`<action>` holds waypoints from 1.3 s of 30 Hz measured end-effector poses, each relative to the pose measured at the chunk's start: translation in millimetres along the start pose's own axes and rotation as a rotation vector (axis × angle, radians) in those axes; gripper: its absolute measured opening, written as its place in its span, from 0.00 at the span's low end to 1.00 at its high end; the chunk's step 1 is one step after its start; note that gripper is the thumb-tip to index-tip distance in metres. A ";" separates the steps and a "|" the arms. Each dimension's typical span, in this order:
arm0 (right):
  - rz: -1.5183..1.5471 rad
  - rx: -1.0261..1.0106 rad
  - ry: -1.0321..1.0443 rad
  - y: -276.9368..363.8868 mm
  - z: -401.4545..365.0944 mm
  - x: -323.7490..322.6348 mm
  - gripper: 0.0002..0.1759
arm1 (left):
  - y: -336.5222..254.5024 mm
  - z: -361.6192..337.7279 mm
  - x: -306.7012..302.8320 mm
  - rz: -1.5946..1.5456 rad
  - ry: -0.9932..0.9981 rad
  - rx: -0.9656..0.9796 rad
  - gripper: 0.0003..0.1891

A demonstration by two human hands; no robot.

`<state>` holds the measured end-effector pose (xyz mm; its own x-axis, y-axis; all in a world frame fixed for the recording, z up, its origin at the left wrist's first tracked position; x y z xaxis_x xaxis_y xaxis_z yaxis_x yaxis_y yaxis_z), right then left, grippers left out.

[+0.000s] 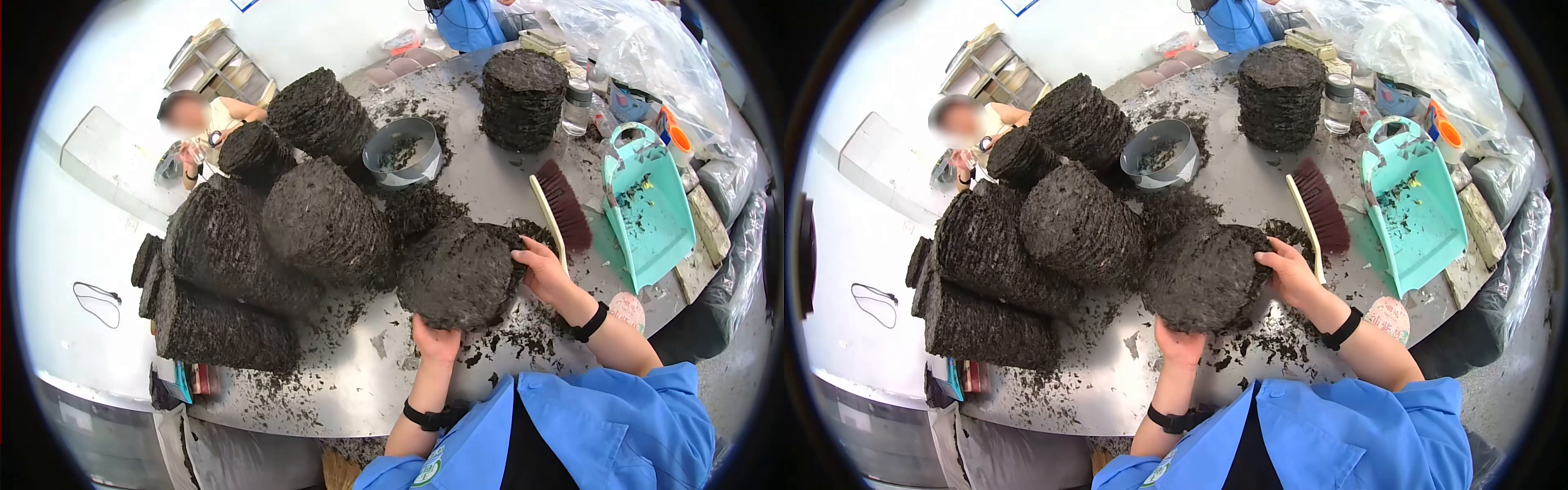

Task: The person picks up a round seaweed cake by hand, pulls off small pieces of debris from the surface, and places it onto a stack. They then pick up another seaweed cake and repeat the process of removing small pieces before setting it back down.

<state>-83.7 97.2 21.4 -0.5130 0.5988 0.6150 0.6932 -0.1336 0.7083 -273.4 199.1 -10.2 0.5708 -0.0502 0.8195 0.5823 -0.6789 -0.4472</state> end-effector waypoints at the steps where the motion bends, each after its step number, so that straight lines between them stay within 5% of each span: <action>1: 0.001 0.003 0.001 -3.8 2.3 -3.7 0.39 | -2.8 -1.0 0.0 0.001 -0.003 0.002 0.29; 4: -0.331 -0.177 0.142 3.1 0.3 8.0 0.33 | -20.5 -3.3 6.3 -0.023 0.080 0.082 0.31; 11: -0.095 0.003 0.099 -18.1 -5.9 3.7 0.37 | -51.4 -15.8 9.2 0.062 -0.052 0.248 0.32; 15: 0.062 0.034 0.080 -26.7 -11.4 1.5 0.36 | -71.0 -3.1 5.3 0.438 0.033 0.428 0.28; 16: 0.029 0.032 0.270 -18.4 -16.9 21.3 0.37 | -75.0 -4.3 10.8 0.550 0.067 0.476 0.26; 19: 0.065 0.066 0.281 -19.6 -21.5 32.0 0.38 | -77.8 7.5 -9.2 0.846 -0.068 0.522 0.24; 20: -0.136 0.079 -0.106 -17.3 -28.7 10.5 0.32 | -77.8 11.3 -12.8 0.866 -0.099 0.535 0.22; 23: -0.060 0.031 0.075 -5.5 -6.5 20.0 0.27 | -75.6 6.4 18.7 0.900 -0.033 0.357 0.22; 25: 0.066 0.101 0.070 15.7 7.9 13.0 0.18 | -79.4 10.5 21.8 0.761 -0.002 0.344 0.22; 29: 0.234 -0.052 0.075 101.5 30.1 -2.6 0.17 | -100.8 2.4 30.1 0.846 0.152 0.409 0.22; 31: 0.249 -0.121 0.158 144.4 32.4 -6.0 0.16 | -109.3 0.5 13.4 1.133 0.220 0.519 0.22; 36: 0.287 -0.358 0.008 247.3 70.6 -15.9 0.13 | -138.4 -14.6 -71.0 1.588 0.028 0.657 0.23; 39: 0.369 -0.461 -0.063 296.4 103.3 -4.5 0.13 | -150.1 -49.3 -59.9 1.768 -0.083 0.642 0.24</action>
<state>176.4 136.5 192.8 -0.2390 0.4912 0.8376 0.5217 -0.6626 0.5374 -423.5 267.9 25.4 0.6870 -0.2480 -0.6830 -0.5423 0.4507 -0.7091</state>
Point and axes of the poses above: each hand's wrist, its own z-axis towards the middle knuckle, its own x-axis out of the palm, y = z × x, the point moved 9 cm from there along z, towards the middle knuckle, and after that the axes turned 3 degrees about -z, right-handed, at the moved point
